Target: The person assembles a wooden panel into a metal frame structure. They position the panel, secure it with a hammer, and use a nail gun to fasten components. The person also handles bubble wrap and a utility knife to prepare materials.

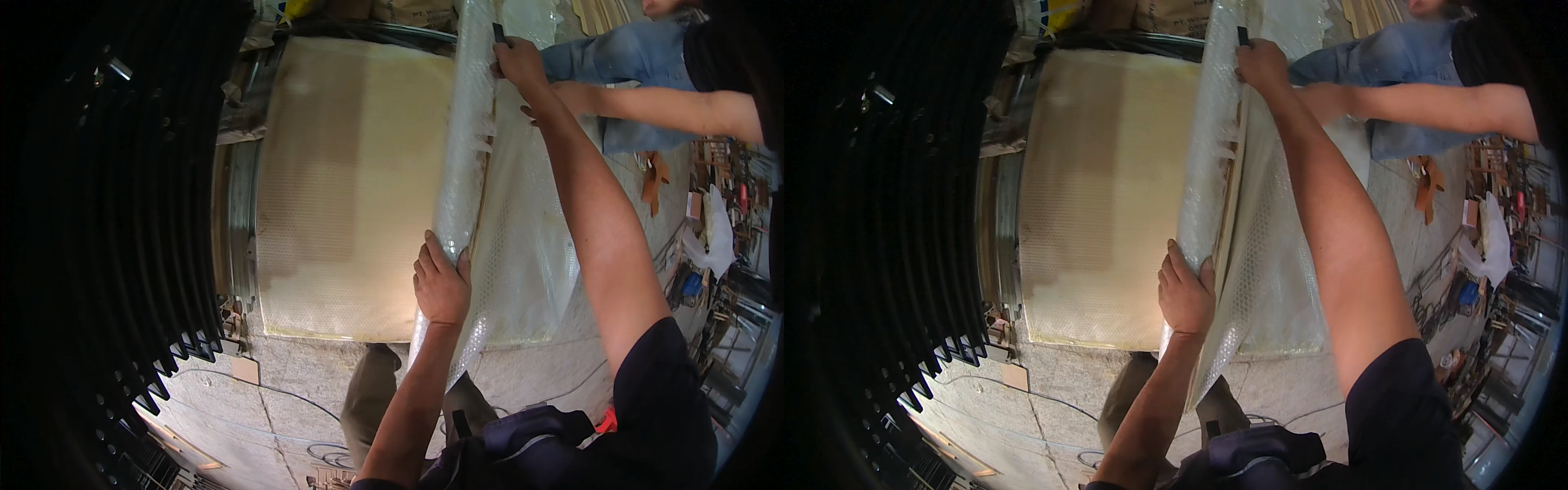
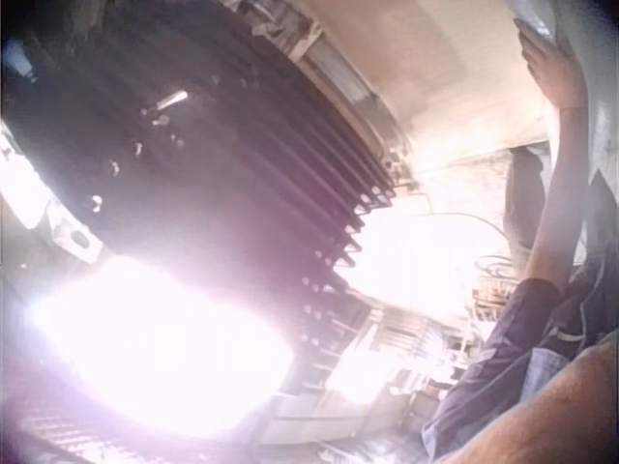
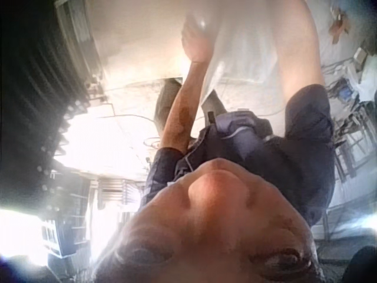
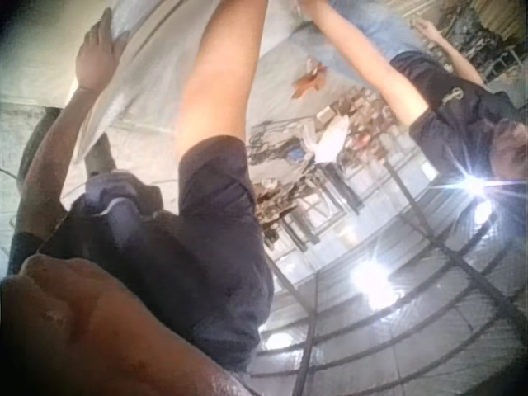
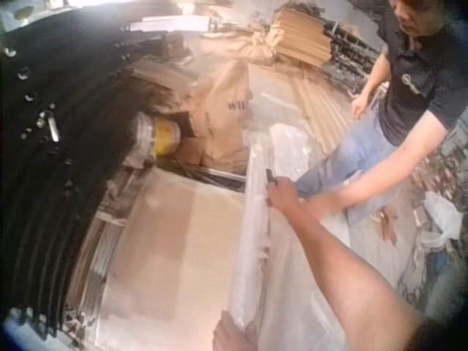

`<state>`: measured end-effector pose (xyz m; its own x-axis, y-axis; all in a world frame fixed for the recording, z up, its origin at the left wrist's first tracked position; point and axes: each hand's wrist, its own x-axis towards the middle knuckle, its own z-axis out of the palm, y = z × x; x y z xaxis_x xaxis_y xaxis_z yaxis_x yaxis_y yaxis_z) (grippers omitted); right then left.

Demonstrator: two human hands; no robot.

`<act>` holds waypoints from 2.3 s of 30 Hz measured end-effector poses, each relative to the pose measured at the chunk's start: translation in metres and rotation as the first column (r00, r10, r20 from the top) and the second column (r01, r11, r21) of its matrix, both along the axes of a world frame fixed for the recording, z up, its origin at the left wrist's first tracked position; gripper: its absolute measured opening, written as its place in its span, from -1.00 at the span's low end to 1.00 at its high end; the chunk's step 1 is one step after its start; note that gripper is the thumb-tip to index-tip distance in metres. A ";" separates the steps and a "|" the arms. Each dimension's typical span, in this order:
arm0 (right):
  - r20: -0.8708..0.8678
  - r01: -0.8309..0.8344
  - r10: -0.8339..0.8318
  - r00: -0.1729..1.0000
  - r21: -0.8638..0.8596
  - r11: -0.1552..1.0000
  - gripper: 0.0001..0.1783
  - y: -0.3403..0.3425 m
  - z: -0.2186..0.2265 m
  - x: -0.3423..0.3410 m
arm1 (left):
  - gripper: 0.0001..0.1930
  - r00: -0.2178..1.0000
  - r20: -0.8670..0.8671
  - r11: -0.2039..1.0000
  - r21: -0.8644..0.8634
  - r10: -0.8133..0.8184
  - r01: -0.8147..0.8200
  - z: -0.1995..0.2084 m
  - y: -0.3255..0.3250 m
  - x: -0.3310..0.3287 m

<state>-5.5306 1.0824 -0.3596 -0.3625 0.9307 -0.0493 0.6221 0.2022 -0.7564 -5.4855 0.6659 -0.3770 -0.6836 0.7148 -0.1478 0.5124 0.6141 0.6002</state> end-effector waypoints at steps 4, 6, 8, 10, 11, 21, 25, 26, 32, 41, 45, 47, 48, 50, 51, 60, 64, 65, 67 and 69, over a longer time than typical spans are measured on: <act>0.066 0.005 0.001 0.998 -0.091 0.996 -0.56 0.011 -0.019 0.003 | -0.20 0.995 0.094 0.998 -0.057 -0.026 0.031 0.002 0.002 0.000; 0.196 0.007 -0.054 0.979 0.231 0.973 -0.56 -0.004 -0.039 0.002 | -0.20 0.998 0.057 1.000 -0.016 -0.017 0.018 -0.006 0.000 0.005; 0.170 0.126 -0.119 0.978 -0.031 0.992 -0.58 -0.015 -0.031 0.002 | -0.17 0.971 0.240 0.998 -0.051 -0.023 0.036 0.006 -0.002 -0.005; 0.160 0.080 -0.138 0.977 0.326 0.942 -0.61 -0.026 -0.037 -0.005 | -0.16 0.966 0.209 0.988 0.018 -0.153 0.152 0.007 -0.020 -0.038; 0.133 0.079 -0.133 0.982 0.348 0.934 -0.62 -0.026 -0.039 -0.017 | -0.15 0.960 0.180 0.977 0.056 -0.214 0.207 0.009 -0.020 -0.060; -0.007 0.152 -0.154 0.988 0.188 0.970 -0.63 -0.033 -0.048 -0.005 | -0.63 0.744 -0.601 0.916 0.048 -0.292 0.399 0.251 0.046 -0.377; 0.020 0.111 -0.127 0.992 0.360 0.926 -0.64 -0.029 -0.041 0.000 | -0.57 0.952 -0.217 0.975 0.008 -0.215 0.222 0.110 0.038 -0.375; 0.056 0.130 -0.167 0.984 0.411 0.902 -0.63 -0.034 -0.036 -0.002 | -0.55 0.983 -0.069 0.985 -0.024 -0.172 0.171 0.056 0.033 -0.363; -0.023 0.097 -0.095 0.995 0.351 0.931 -0.63 -0.033 -0.025 -0.013 | -0.15 0.928 0.361 0.769 -0.567 -0.089 0.295 -0.201 0.050 -0.313; -0.219 0.114 -0.143 0.965 -0.137 0.984 -0.62 0.018 0.006 0.004 | -0.30 0.994 0.112 0.826 -0.560 0.008 0.056 -0.275 0.066 -0.276; 0.066 0.121 -0.122 0.990 0.017 0.992 -0.66 0.084 0.020 -0.015 | -0.34 0.989 0.138 0.826 -0.562 0.052 0.035 -0.267 0.067 -0.276; 0.190 0.171 -0.192 0.963 0.122 0.978 -0.66 0.108 0.016 -0.027 | -0.36 0.997 0.077 0.841 -0.540 0.020 0.025 -0.265 0.064 -0.274; 0.185 0.171 -0.193 0.964 0.127 0.977 -0.66 0.119 0.013 -0.030 | -0.37 0.999 0.048 0.849 -0.529 0.002 0.024 -0.266 0.064 -0.274; 0.175 0.172 -0.193 0.966 0.129 0.977 -0.66 0.136 0.006 -0.036 | -0.34 0.988 0.144 0.817 -0.576 0.054 0.039 -0.266 0.066 -0.280; 0.251 0.161 -0.191 0.949 0.138 0.977 -0.67 0.144 0.004 -0.037 | -0.32 0.978 0.191 0.800 -0.597 0.082 0.050 -0.266 0.067 -0.282; 0.480 0.068 -0.102 0.871 0.087 0.994 -0.75 0.170 0.013 -0.051 | -0.35 0.999 0.016 0.854 -0.520 0.033 -0.020 -0.256 0.063 -0.274; 0.529 0.009 -0.010 0.849 0.004 1.000 -0.80 0.200 0.029 -0.060 | -0.34 0.999 0.037 0.849 -0.529 -0.003 0.023 -0.259 0.069 -0.274; 0.579 0.042 -0.009 0.815 -0.044 0.998 -0.83 0.216 0.024 -0.063 | -0.34 0.999 0.048 0.847 -0.531 0.003 0.023 -0.262 0.067 -0.276; 0.654 0.043 0.057 0.754 -0.136 0.990 -0.85 0.237 0.015 -0.066 | -0.33 0.998 0.063 0.844 -0.536 0.014 0.022 -0.264 0.066 -0.276; 0.686 0.062 0.074 0.724 -0.171 0.983 -0.87 0.246 0.014 -0.056 | -0.33 0.997 0.070 0.842 -0.539 0.025 0.017 -0.262 0.069 -0.274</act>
